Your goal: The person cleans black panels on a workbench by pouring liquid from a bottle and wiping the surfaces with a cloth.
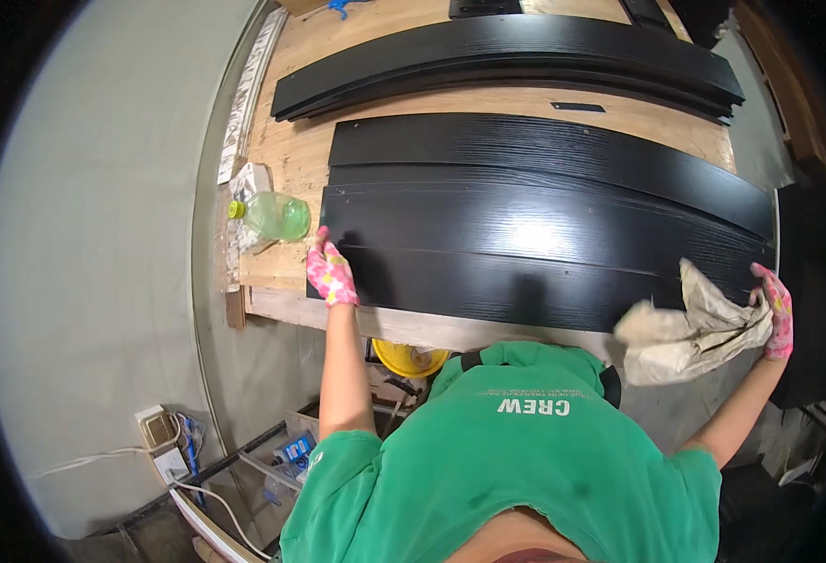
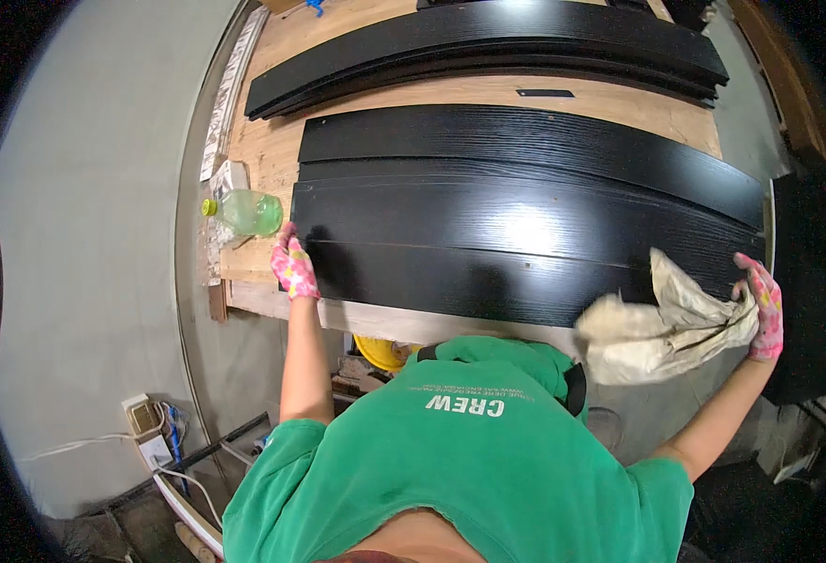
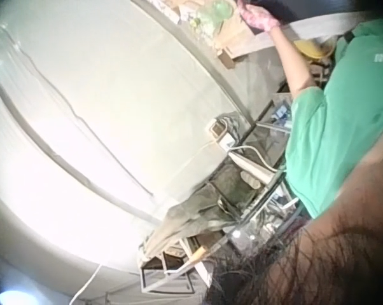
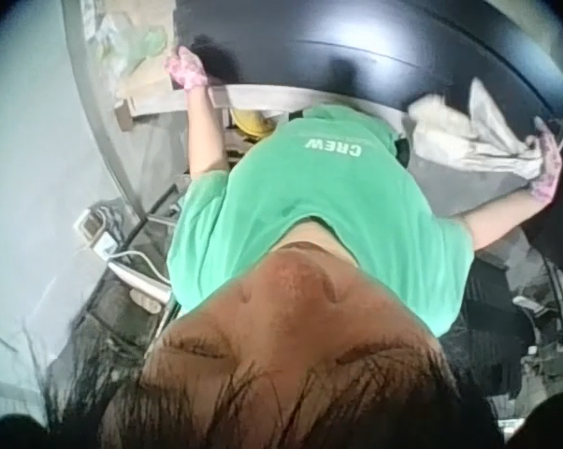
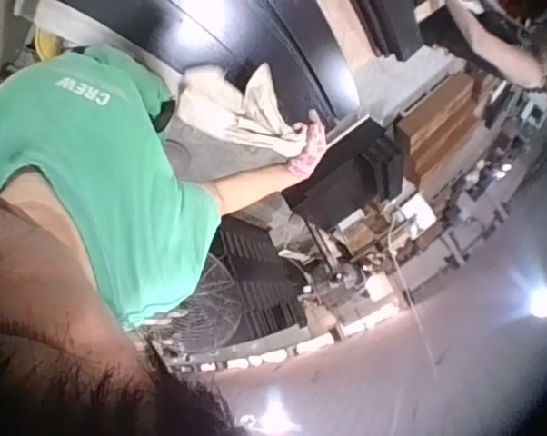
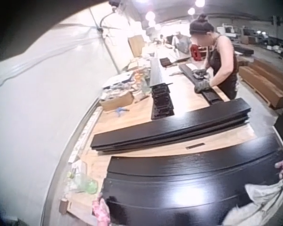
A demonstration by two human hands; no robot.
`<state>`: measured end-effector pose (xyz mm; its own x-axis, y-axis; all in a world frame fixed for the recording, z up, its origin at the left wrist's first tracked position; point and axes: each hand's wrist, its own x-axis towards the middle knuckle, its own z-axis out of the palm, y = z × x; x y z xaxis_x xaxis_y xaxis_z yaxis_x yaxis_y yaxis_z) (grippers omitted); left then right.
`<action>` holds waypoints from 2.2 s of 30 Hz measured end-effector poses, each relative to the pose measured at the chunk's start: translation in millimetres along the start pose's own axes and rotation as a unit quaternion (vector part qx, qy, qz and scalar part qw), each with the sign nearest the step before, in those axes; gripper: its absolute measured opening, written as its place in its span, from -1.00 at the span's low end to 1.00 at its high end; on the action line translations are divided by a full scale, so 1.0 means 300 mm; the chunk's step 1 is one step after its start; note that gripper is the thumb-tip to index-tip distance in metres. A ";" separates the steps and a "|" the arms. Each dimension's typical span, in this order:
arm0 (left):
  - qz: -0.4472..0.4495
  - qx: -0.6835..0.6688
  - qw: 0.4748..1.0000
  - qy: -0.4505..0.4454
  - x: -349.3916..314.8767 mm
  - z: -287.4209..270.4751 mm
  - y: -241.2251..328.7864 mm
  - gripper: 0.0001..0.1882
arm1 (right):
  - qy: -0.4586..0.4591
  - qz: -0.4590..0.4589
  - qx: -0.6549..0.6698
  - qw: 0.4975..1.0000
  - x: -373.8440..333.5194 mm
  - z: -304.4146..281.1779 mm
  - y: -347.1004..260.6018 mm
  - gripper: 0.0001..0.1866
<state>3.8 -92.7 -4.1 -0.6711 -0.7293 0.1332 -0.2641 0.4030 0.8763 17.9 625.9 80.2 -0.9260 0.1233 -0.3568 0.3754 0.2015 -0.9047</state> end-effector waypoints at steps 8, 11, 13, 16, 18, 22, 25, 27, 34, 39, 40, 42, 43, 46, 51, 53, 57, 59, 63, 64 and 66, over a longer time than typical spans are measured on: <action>0.066 0.186 0.979 -0.057 0.323 0.139 0.033 -0.64 | 0.244 -0.019 -0.056 0.968 0.234 -0.449 0.327 -0.52; 0.040 0.223 0.969 -0.098 0.389 0.198 0.075 -0.52 | 0.279 0.065 -0.143 0.947 0.353 -0.460 0.294 -0.44; 0.042 0.240 0.963 -0.116 0.436 0.230 0.051 -0.50 | 0.287 0.079 -0.190 0.936 0.463 -0.482 0.341 -0.46; 0.046 0.303 0.940 -0.151 0.480 0.228 0.069 -0.51 | 0.238 0.113 -0.146 0.954 0.549 -0.462 0.353 -0.49; 0.029 0.334 0.922 -0.192 0.489 0.274 0.083 -0.51 | 0.185 0.140 -0.076 0.970 0.552 -0.531 0.391 -0.51; 0.053 0.282 0.942 -0.176 0.429 0.191 0.128 -0.58 | 0.241 0.204 -0.324 0.892 0.563 -0.326 0.252 -0.56; 0.156 0.265 0.946 -0.099 0.340 0.191 0.106 -0.64 | 0.333 -0.012 -0.292 0.897 0.426 -0.122 0.096 -0.59; 0.227 0.273 0.926 -0.128 0.134 0.175 0.171 -0.68 | 0.228 -0.158 -0.365 0.889 0.335 0.121 0.104 -0.60; 0.411 0.273 0.856 -0.152 -0.309 0.188 0.157 -0.76 | 0.140 -0.353 -0.547 0.746 0.204 0.678 0.037 -0.47; 0.432 0.159 0.875 -0.149 -0.335 0.190 0.116 -0.76 | -0.051 -0.497 -0.475 0.724 0.258 1.211 -0.089 -0.46; 0.426 0.157 0.879 -0.144 -0.334 0.185 0.117 -0.76 | -0.095 -0.526 -0.436 0.724 0.280 1.350 -0.134 -0.48; 0.402 0.184 0.880 -0.174 -0.339 0.164 0.134 -0.76 | -0.171 -0.580 -0.348 0.717 0.323 1.621 -0.241 -0.52; 0.403 0.174 0.883 -0.166 -0.339 0.173 0.128 -0.76 | -0.205 -0.596 -0.331 0.702 0.351 1.748 -0.281 -0.55; 0.422 0.146 0.884 -0.137 -0.341 0.177 0.120 -0.76 | -0.288 -0.580 -0.381 0.660 0.374 2.118 -0.393 -0.64; 0.396 0.145 0.893 -0.156 -0.333 0.186 0.133 -0.76 | -0.255 -0.594 -0.384 0.659 0.372 2.195 -0.382 -0.67; 0.392 0.150 0.896 -0.146 -0.334 0.181 0.110 -0.78 | -0.223 -0.638 -0.349 0.649 0.387 2.060 -0.307 -0.63; 0.350 0.208 0.893 -0.192 -0.357 0.157 0.105 -0.81 | -0.191 -0.592 -0.423 0.659 0.332 1.458 -0.245 -0.50; 0.365 0.209 0.887 -0.190 -0.343 0.145 0.121 -0.79 | -0.138 -0.568 -0.478 0.656 0.306 1.158 -0.159 -0.50; 0.407 0.151 0.892 -0.129 -0.345 0.172 0.115 -0.78 | -0.061 -0.485 -0.566 0.664 0.242 0.789 -0.072 -0.57; 0.407 0.151 0.892 -0.130 -0.346 0.173 0.115 -0.78 | -0.063 -0.458 -0.583 0.668 0.231 0.790 -0.087 -0.57; 0.402 0.149 0.894 -0.129 -0.345 0.168 0.107 -0.79 | -0.083 -0.505 -0.546 0.663 0.265 0.891 -0.101 -0.57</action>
<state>29.9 23.4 -13.0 -0.8542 -0.0006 0.5200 0.2295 0.8969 0.3780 -77.8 369.8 17.0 -0.6847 -0.7010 0.1993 -0.7189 0.6946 -0.0266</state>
